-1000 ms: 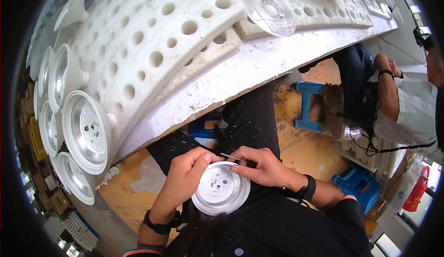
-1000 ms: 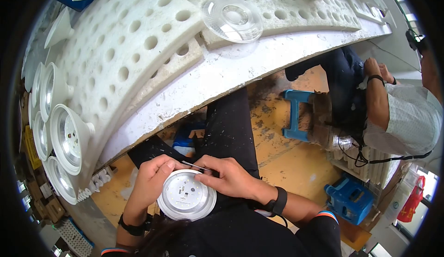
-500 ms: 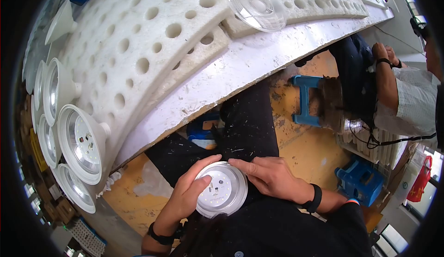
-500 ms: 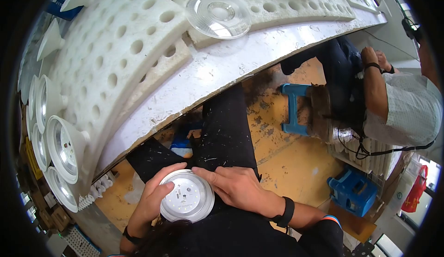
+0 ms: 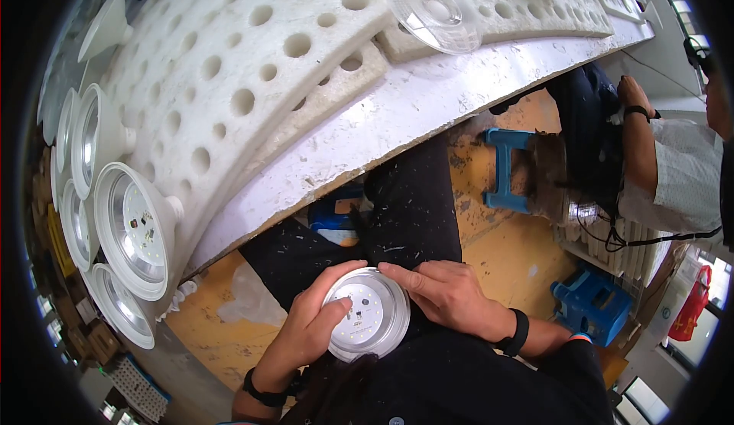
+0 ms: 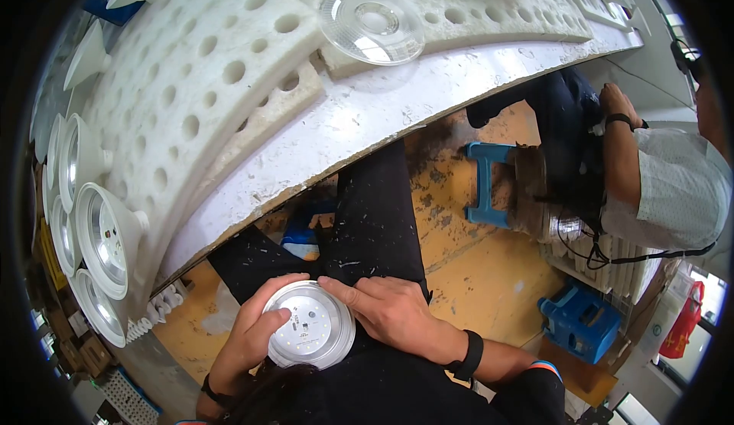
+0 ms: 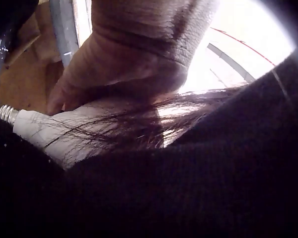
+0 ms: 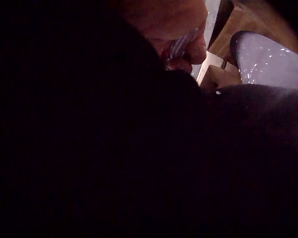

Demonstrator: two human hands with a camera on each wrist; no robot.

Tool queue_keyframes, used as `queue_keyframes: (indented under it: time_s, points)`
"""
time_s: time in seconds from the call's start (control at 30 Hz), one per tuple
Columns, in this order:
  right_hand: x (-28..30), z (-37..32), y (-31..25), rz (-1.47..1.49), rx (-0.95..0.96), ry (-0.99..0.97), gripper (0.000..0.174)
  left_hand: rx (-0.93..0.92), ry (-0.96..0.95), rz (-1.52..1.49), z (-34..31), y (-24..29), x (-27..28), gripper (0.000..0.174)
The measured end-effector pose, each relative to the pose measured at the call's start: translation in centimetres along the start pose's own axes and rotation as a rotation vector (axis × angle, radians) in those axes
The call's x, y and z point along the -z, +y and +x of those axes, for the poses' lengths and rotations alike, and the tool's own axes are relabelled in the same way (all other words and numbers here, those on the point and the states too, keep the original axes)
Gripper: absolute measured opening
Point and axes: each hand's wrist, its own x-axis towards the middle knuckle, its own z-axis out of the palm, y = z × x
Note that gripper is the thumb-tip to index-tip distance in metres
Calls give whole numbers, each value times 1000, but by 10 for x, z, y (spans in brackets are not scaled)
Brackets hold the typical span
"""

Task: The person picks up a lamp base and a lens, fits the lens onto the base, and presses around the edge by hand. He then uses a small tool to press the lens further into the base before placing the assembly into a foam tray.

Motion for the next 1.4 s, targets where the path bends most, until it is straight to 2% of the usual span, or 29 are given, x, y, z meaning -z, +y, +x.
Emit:
queue_keyframes:
  time_s: [0.27, 0.37, 0.43, 0.47, 0.57, 0.7, 0.8, 0.9, 1.0, 1.07, 1.2, 1.27, 1.33, 1.4]
  points:
    - [5, 17, -12, -27, 87, -28, 63, -88, -50, 172, 5, 0, -1, 52]
    - [6, 27, -8, 1, 186, -72, 60, -107, -92, 179, 5, -7, 2, 51]
    - [3, 28, -5, 128, 360, -58, 59, -135, -108, 187, 4, -9, 1, 50]
    - [4, 26, -4, 131, 360, -61, 59, -144, -108, 194, 3, -6, -1, 48]
    - [21, 18, 2, 121, 202, -7, 55, -188, -76, 232, -2, -2, -2, 44]
    - [43, 8, -1, 23, 173, -85, 53, -260, -32, 359, -10, 4, -5, 38]
    - [52, 5, -4, -65, 172, -92, 51, -338, 17, 439, -12, 6, -9, 37]
    - [57, 7, -7, -110, 181, -129, 51, -339, 22, 440, -12, 8, -11, 37]
    - [63, 9, -13, -148, 170, -196, 51, -363, 37, 470, -11, 8, -12, 37]
    - [72, 11, -25, -244, 122, -310, 47, -361, 47, 496, -12, 6, -14, 37]
    - [73, 25, -35, -181, 164, -347, 42, -422, 56, 551, -9, 5, -23, 31]
    - [66, 30, -36, -195, 282, -294, 39, -397, 59, 532, -7, 7, -22, 31]
    - [70, 31, -32, -160, 284, -288, 40, -369, 63, 511, -7, 9, -21, 30]
    - [84, 30, -30, -240, 214, -372, 35, -329, 62, 505, -7, 12, -19, 30]
